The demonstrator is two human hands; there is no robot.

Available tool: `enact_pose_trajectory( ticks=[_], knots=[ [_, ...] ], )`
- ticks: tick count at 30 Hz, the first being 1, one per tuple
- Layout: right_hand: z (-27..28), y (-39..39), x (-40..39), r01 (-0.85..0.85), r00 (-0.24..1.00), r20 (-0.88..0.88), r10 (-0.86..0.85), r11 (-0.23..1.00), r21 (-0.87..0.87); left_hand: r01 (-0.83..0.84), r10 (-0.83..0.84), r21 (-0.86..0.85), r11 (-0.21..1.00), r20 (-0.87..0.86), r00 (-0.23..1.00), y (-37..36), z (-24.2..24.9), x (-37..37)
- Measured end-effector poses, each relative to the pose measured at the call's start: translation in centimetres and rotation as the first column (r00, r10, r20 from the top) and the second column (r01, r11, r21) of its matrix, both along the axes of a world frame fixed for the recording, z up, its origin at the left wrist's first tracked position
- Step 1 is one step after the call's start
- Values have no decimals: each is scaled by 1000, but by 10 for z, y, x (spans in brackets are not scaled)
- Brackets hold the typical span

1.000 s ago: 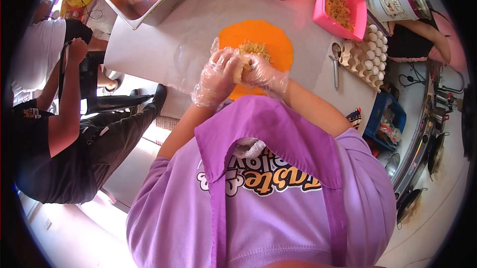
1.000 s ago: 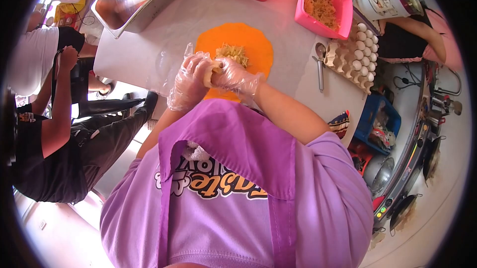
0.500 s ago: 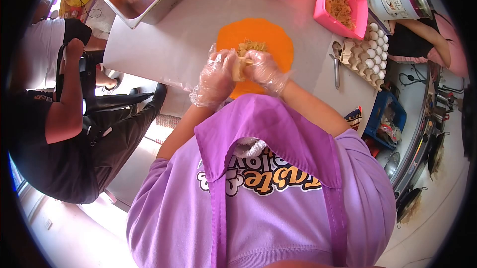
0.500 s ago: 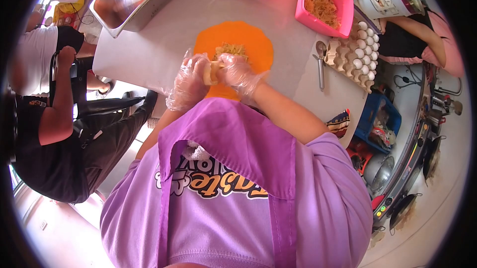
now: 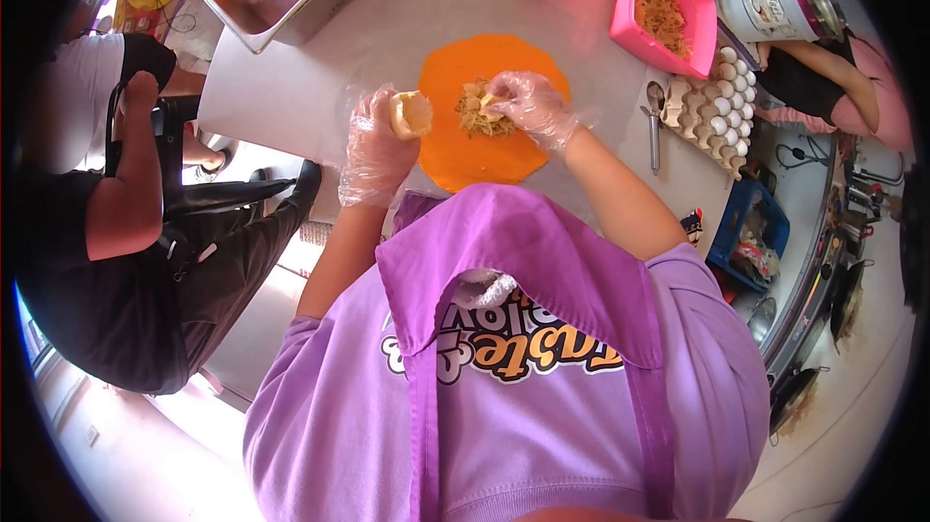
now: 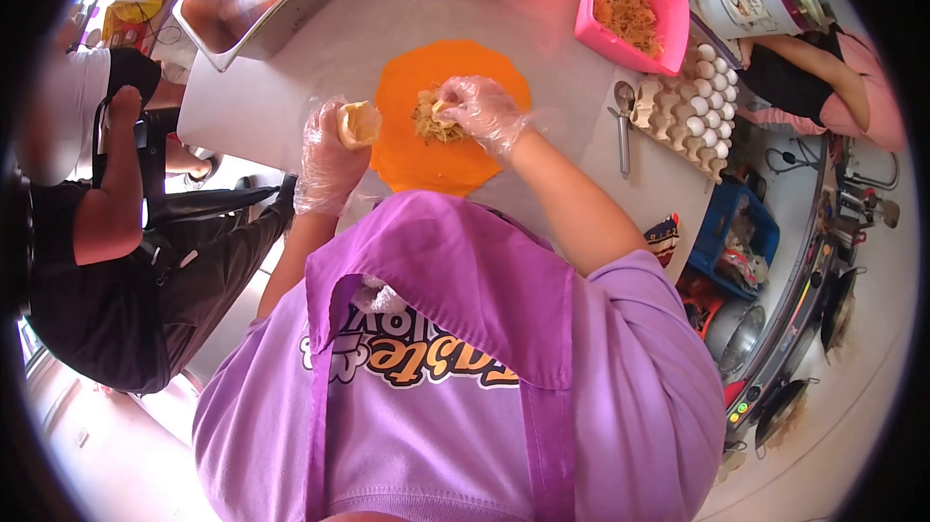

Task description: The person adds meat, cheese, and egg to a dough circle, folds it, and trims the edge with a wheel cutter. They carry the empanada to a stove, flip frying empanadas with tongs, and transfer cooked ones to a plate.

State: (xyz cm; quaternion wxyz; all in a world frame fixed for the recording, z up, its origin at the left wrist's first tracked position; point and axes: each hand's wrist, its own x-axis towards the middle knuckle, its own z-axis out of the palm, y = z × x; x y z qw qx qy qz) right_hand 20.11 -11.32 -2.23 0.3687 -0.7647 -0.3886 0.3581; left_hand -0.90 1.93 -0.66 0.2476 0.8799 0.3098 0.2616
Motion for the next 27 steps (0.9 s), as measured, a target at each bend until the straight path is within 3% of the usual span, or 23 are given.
enact_pose_trajectory(
  ticks=[2, 3, 5, 6, 8, 11, 12, 13, 14, 15, 16, 17, 18, 19, 20, 22, 23, 25, 26, 27],
  knots=[
    [-10, 4, -2, -8, 971, -237, 29, 996, 88, 13, -13, -11, 1000, -3, 1000, 0, 2, 0],
    [-4, 6, -3, -9, 971, -238, 30, 996, 89, 5, -6, -48, 999, -21, 1000, -1, 3, 1],
    [10, 8, -4, -133, 967, 213, 142, 990, -55, -4, 0, -85, 996, -39, 999, -3, 5, 2],
    [9, 8, -1, -133, 967, 213, 142, 990, -55, -1, 2, -81, 997, 11, 1000, -4, 7, 3],
    [5, 5, 8, 111, 977, -196, -90, 989, 99, 1, 3, -78, 997, 62, 998, -6, 6, 4],
    [28, 1, 6, 168, 933, -332, -140, 984, 55, 21, -19, -55, 998, 47, 999, -10, -3, 13],
    [33, -3, -1, 172, 932, -331, -144, 984, 56, 137, -133, -28, 990, 105, 985, -13, -5, 21],
    [39, -8, -11, 195, 821, -550, -155, 981, 15, 252, -249, 7, 968, 160, 955, -17, -5, 31],
    [44, -13, -20, 209, 660, -733, -163, 977, -28, 260, -258, 10, 966, 163, 952, -25, -6, 42],
    [40, -20, -28, 276, 568, -812, -137, 961, 31, 439, -432, 86, 894, -85, 898, -35, -5, 55],
    [34, -29, -24, 285, 570, -810, -140, 958, 35, 611, -548, 115, 783, -337, 766, -41, 0, 65],
    [30, -44, -14, 189, 556, -829, -53, 980, 65, 627, -561, 124, 769, -337, 756, -43, 8, 67],
    [29, -59, -6, 83, 530, -847, 35, 992, 93, 680, -673, -173, 712, 109, 732, -47, 26, 64],
    [33, -73, -5, 200, 499, -865, -50, 978, 59, 764, -546, -395, 510, 538, 642, -49, 37, 64],
    [33, -90, 2, 236, 516, -852, -86, 971, 45, 772, -556, -391, 501, 538, 634, -43, 28, 64],
    [36, -128, 24, 285, 586, -786, -195, 958, -25, 537, -335, -489, 688, 443, 832, -18, -10, 57],
    [40, -150, 37, 297, 637, -725, -262, 951, -82, 548, -349, -488, 679, 443, 826, -9, -25, 54],
    [31, -197, 68, 189, 912, -339, -229, 971, -148, 335, -325, -689, 642, 152, 934, 3, -45, 52],
    [33, -210, 71, 200, 910, -339, -239, 969, -145, 344, -336, -687, 640, 152, 930, 3, -48, 53],
    [36, -221, 72, 267, 901, -245, -359, 902, -340, 386, -432, -645, 659, 95, 897, 3, -50, 53]
  ],
)
